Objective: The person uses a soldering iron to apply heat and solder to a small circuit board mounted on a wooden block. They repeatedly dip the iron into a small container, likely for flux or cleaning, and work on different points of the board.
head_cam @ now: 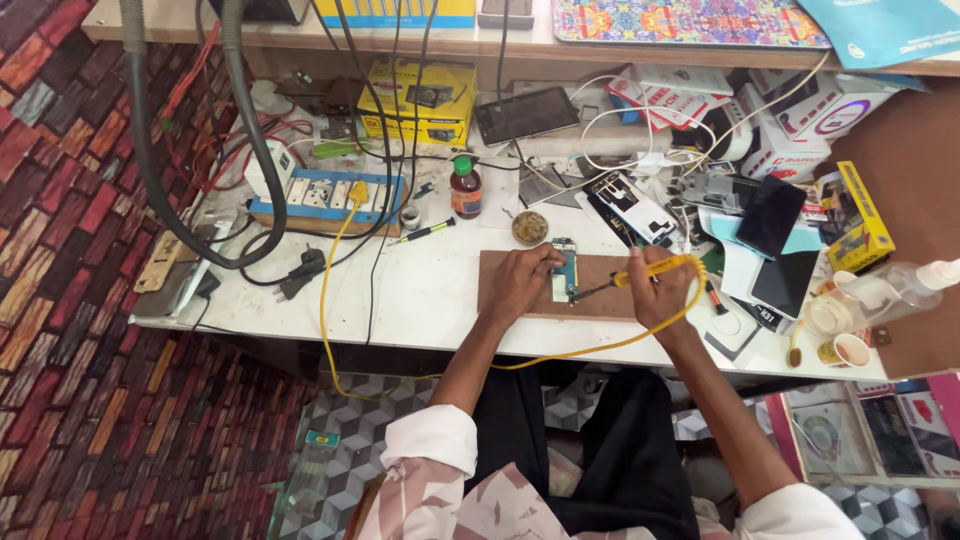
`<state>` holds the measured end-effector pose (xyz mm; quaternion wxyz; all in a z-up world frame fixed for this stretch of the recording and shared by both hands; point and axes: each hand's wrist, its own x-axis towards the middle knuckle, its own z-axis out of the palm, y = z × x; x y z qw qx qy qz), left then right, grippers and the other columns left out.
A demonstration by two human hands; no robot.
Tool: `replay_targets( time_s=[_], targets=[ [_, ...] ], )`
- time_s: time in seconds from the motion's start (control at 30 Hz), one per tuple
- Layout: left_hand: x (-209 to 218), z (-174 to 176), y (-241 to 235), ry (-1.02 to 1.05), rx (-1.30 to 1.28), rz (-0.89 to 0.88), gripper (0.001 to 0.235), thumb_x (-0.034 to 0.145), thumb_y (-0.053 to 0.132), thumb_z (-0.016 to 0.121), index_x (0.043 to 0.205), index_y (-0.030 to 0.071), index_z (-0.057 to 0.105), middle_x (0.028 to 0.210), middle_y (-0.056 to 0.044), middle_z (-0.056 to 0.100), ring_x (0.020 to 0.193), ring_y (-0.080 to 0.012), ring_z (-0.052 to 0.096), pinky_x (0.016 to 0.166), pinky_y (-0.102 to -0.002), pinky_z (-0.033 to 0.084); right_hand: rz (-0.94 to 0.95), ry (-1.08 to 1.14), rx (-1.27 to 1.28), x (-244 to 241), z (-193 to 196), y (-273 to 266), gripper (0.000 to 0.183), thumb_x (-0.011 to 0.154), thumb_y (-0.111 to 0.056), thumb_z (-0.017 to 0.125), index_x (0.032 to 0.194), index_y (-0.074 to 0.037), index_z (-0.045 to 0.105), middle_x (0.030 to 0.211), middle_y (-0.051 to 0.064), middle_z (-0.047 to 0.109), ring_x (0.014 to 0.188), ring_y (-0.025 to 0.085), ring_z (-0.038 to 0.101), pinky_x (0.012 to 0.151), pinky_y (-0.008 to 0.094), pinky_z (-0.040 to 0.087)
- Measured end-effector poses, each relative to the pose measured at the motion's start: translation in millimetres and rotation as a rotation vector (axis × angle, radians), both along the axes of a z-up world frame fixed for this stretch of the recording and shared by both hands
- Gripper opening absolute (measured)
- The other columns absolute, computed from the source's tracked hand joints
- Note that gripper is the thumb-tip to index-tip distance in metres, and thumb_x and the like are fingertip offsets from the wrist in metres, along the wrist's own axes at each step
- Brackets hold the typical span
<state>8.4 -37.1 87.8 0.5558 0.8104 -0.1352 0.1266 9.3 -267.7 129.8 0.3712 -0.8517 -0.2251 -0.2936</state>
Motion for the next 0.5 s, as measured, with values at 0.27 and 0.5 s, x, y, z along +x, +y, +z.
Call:
replay_targets(
  time_s=[0.27,0.5],
  targets=[
    [3.4,-1.6,0.6,-0.054,0.007,-0.012,0.011,0.095,0.006,0.062,0.102,0.004,0.071,0.098,-0.010,0.078,0.097,-0.0288,0.076,0.082,-0.038,0.058,0.381,0.255,-0.241,-13.4,49.2,3.1,0.034,0.093,-0.034,0.069,0.086,-0.002,0.058,0.074,0.009,0.060,0.063,0.026,0.061,0.056,0.039,0.048],
    [5.4,-6.1,1.2,-0.072,-0.010,-0.025,0.012,0.095,0.003,0.061,0.102,0.004,0.071,0.097,-0.010,0.078,0.097,-0.0277,0.076,0.083,-0.037,0.058,0.564,-0.117,-0.507,-17.6,55.2,5.8,0.038,0.088,-0.039,0.074,0.085,-0.007,0.054,0.073,0.008,0.057,0.063,0.027,0.059,0.058,0.039,0.050]
  ],
)
